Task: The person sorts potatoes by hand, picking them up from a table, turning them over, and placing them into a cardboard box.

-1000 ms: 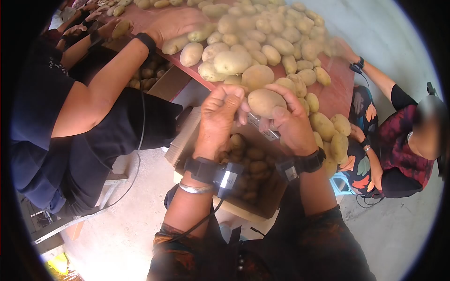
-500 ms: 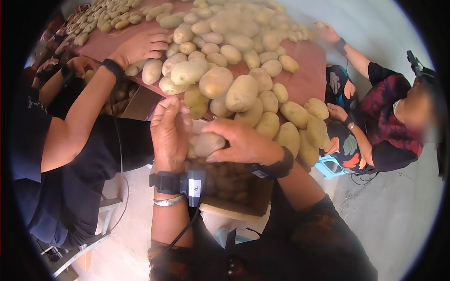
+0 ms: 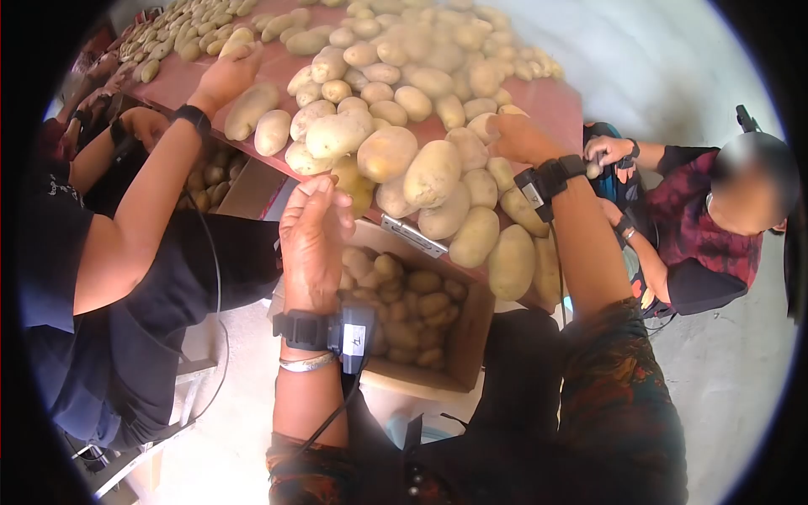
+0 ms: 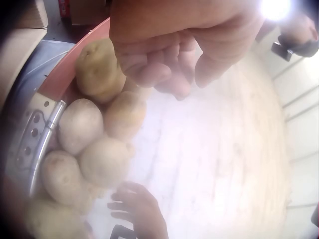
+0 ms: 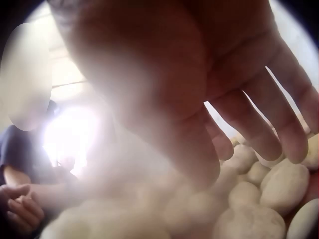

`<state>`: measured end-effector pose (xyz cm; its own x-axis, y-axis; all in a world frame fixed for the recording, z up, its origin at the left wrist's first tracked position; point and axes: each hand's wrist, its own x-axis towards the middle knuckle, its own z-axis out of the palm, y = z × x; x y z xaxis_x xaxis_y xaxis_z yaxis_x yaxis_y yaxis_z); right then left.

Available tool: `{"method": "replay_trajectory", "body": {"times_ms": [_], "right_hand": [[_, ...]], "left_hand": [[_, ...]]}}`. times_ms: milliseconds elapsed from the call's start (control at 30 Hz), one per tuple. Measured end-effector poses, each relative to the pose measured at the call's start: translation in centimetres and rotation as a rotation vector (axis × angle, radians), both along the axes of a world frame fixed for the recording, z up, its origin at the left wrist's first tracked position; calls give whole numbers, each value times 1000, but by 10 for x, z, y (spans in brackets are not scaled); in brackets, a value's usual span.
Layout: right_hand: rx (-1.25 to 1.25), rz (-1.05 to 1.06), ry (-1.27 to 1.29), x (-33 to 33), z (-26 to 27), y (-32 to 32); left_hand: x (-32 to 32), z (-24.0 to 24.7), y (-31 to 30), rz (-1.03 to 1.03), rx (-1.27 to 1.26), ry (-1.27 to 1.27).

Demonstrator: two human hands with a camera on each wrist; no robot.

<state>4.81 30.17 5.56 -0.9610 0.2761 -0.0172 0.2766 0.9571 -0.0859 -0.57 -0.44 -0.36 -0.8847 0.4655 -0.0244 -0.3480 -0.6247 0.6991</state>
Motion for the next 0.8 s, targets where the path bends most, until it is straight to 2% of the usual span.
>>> {"method": "replay_trajectory", "body": {"times_ms": [33,167,233,367,433,467,533,567,600,633,700,733,800], "right_hand": [[20,-22,-166,-2,-2,2],[-139,-40,-30,-5,4,-10],[-12,-95,-349,-17,12,-13],[64,33,-354,-14,-18,11],[-69,-145,-492,-8,-11,-3],[-65,-145,-487,-6,-13,3],[-239,60,-266,0,-18,21],[-234,74,-268,2,-15,28],[-372,-22,-87,8,-9,26],[-511,-123,94,13,0,14],[-891,-29,278,24,26,-19],[-891,-24,275,29,32,-35],[-1136,122,497,37,37,-66]], "left_hand": [[0,1,0,-4,2,-1],[2,2,1,-21,17,18],[3,1,1,-26,20,9],[4,6,-4,-27,13,-15],[3,5,-3,-35,23,-6],[3,6,-3,-34,27,-2],[5,7,-4,-62,33,-8],[5,7,-5,-48,35,-8],[5,8,-5,-67,20,-2],[5,8,-5,-88,4,3],[6,8,-4,-98,-5,14],[6,8,-2,-119,-17,25],[8,7,-2,-183,-39,48]]}}
